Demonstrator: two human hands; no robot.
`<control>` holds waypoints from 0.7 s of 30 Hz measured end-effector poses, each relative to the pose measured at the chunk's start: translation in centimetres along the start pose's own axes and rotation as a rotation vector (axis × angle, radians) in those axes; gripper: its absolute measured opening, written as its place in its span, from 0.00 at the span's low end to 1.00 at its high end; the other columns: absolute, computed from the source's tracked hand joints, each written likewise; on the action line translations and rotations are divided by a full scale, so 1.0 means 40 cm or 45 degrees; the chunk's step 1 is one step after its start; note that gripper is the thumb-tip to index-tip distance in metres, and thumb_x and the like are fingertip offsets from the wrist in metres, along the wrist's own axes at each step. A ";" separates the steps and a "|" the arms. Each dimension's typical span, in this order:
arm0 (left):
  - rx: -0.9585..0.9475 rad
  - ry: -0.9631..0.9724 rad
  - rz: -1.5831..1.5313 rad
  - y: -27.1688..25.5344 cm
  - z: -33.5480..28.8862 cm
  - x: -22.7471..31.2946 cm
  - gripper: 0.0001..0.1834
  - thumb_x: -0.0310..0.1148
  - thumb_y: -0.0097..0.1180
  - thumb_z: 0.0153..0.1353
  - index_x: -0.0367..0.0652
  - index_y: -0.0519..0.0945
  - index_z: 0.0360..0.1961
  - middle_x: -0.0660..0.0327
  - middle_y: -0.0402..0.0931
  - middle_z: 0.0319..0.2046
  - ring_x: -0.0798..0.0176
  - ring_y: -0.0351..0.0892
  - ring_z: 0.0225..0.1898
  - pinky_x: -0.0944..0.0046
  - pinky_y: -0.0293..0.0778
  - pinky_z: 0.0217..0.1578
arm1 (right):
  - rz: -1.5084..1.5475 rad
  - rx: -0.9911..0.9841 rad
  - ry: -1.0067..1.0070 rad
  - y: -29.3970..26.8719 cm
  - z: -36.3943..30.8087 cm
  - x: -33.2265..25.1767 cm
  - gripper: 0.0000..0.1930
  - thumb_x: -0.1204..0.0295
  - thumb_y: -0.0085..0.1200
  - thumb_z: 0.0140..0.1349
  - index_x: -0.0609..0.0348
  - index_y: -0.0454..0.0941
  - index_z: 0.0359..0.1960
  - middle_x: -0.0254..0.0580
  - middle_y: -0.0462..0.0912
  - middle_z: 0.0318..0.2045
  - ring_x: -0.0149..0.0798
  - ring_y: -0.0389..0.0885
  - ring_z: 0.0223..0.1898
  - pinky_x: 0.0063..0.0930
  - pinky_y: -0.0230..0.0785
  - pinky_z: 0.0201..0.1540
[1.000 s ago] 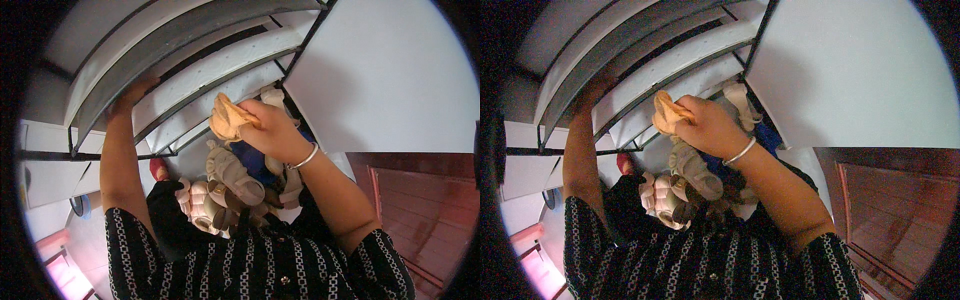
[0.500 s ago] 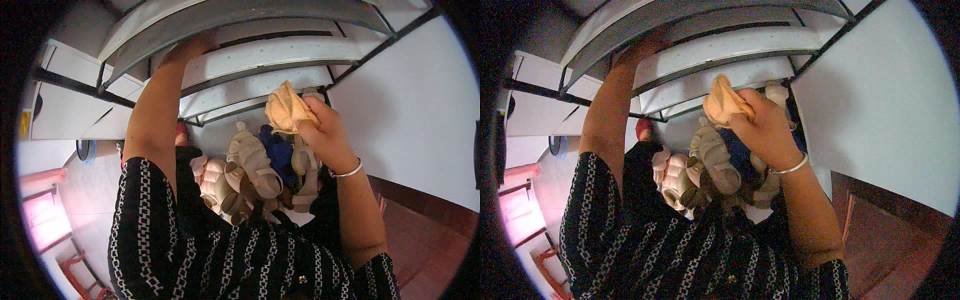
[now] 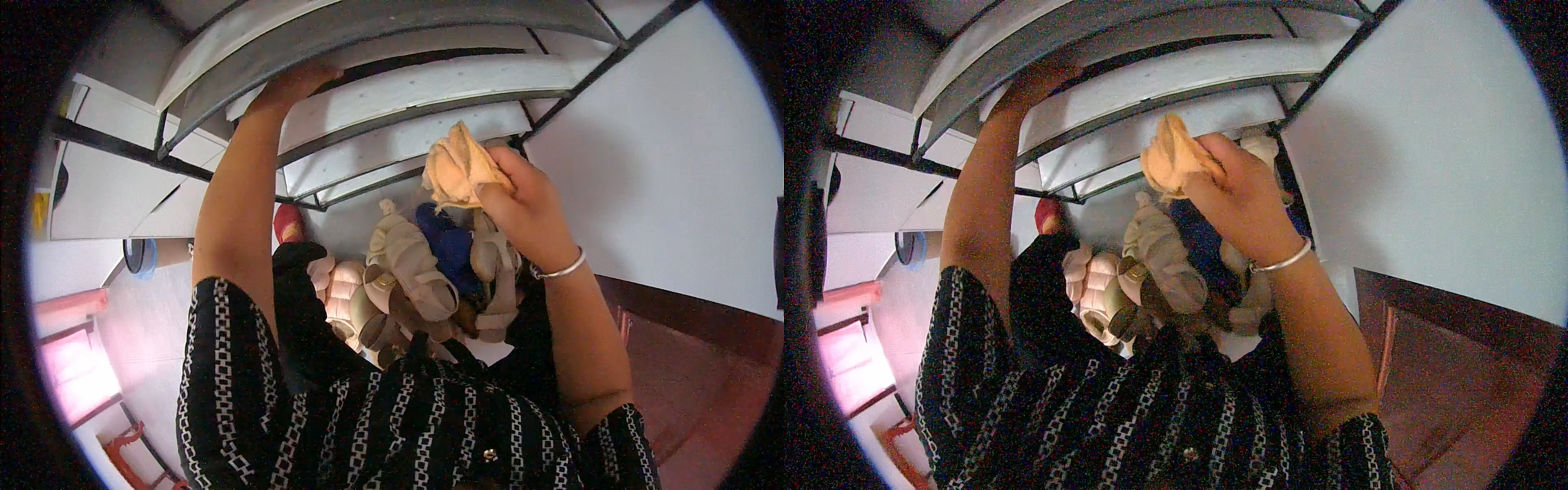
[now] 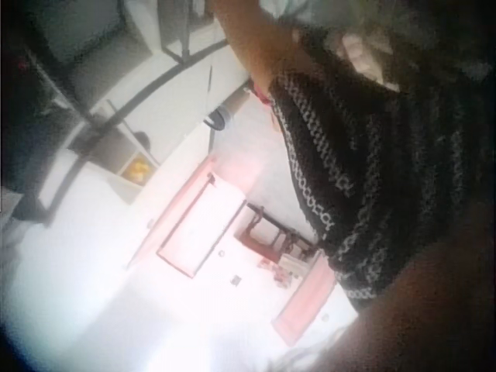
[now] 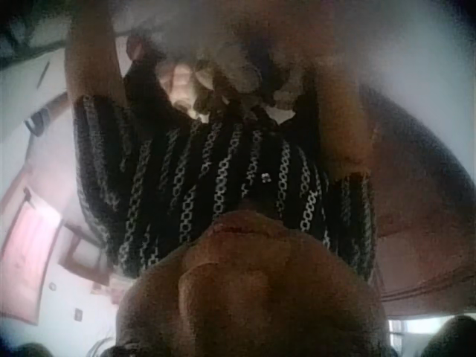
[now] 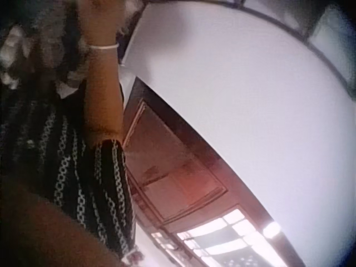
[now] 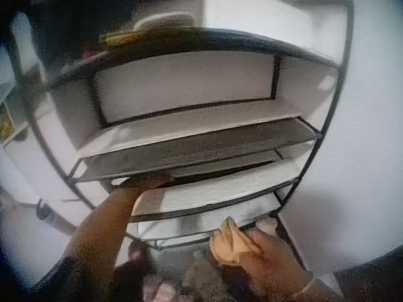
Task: The person sits on the floor and organizes a shoe rack by wiping the shelves with a cloth and arranging various pairs of shoes, including sandals, slippers, and sneakers, onto the shelves.
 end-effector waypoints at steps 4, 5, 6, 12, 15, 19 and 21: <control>0.249 0.110 0.523 0.012 -0.059 -0.010 0.37 0.48 0.60 0.44 0.44 0.66 0.55 0.48 0.64 0.54 0.47 0.60 0.57 0.57 0.56 0.57 | 0.379 0.163 0.087 -0.022 0.017 0.043 0.13 0.70 0.46 0.55 0.63 0.72 0.40 0.34 0.74 0.30 0.25 0.69 0.31 0.21 0.64 0.34; 0.252 0.114 0.388 0.011 -0.073 0.027 0.37 0.46 0.62 0.44 0.45 0.66 0.55 0.49 0.65 0.54 0.47 0.61 0.56 0.57 0.58 0.56 | 0.541 0.244 0.136 -0.035 0.018 0.067 0.13 0.69 0.46 0.55 0.62 0.72 0.41 0.33 0.74 0.30 0.25 0.69 0.31 0.21 0.64 0.35; 0.250 0.112 0.255 -0.002 -0.108 0.079 0.37 0.45 0.63 0.43 0.46 0.66 0.55 0.50 0.66 0.53 0.47 0.63 0.55 0.57 0.60 0.55 | 0.566 0.318 0.133 -0.051 0.022 0.055 0.13 0.69 0.45 0.57 0.61 0.72 0.42 0.32 0.73 0.32 0.23 0.69 0.33 0.21 0.65 0.36; 0.402 0.096 0.070 -0.058 -0.273 0.348 0.38 0.35 0.68 0.34 0.44 0.68 0.51 0.49 0.72 0.43 0.47 0.71 0.45 0.56 0.68 0.45 | -0.500 0.574 -0.763 0.011 0.060 -0.017 0.16 0.71 0.51 0.52 0.59 0.71 0.44 0.43 0.74 0.40 0.45 0.72 0.43 0.31 0.64 0.48; 0.477 0.117 0.062 -0.051 -0.339 0.371 0.40 0.33 0.69 0.32 0.44 0.68 0.52 0.50 0.72 0.43 0.47 0.71 0.43 0.55 0.68 0.44 | -0.642 0.539 -0.883 0.116 0.060 -0.051 0.19 0.70 0.53 0.47 0.57 0.72 0.43 0.46 0.71 0.44 0.47 0.68 0.49 0.41 0.59 0.53; 0.263 -0.061 0.005 -0.044 -0.395 0.365 0.40 0.35 0.68 0.36 0.46 0.65 0.55 0.50 0.70 0.47 0.48 0.70 0.47 0.56 0.68 0.47 | -0.805 0.583 -0.890 0.100 0.118 0.039 0.20 0.68 0.54 0.43 0.54 0.74 0.43 0.45 0.72 0.44 0.46 0.68 0.49 0.42 0.58 0.54; 0.234 -0.088 0.071 -0.042 -0.442 0.330 0.41 0.33 0.69 0.35 0.46 0.65 0.55 0.50 0.70 0.47 0.48 0.70 0.47 0.56 0.68 0.47 | -0.834 0.439 -0.678 0.041 0.118 0.054 0.17 0.68 0.54 0.43 0.52 0.76 0.39 0.45 0.77 0.36 0.46 0.73 0.43 0.36 0.63 0.48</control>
Point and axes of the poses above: each hand's wrist, its own z-axis towards the middle knuckle, its own y-axis out of the palm, x = y × z, the point moved 5 cm from there along z, towards the middle knuckle
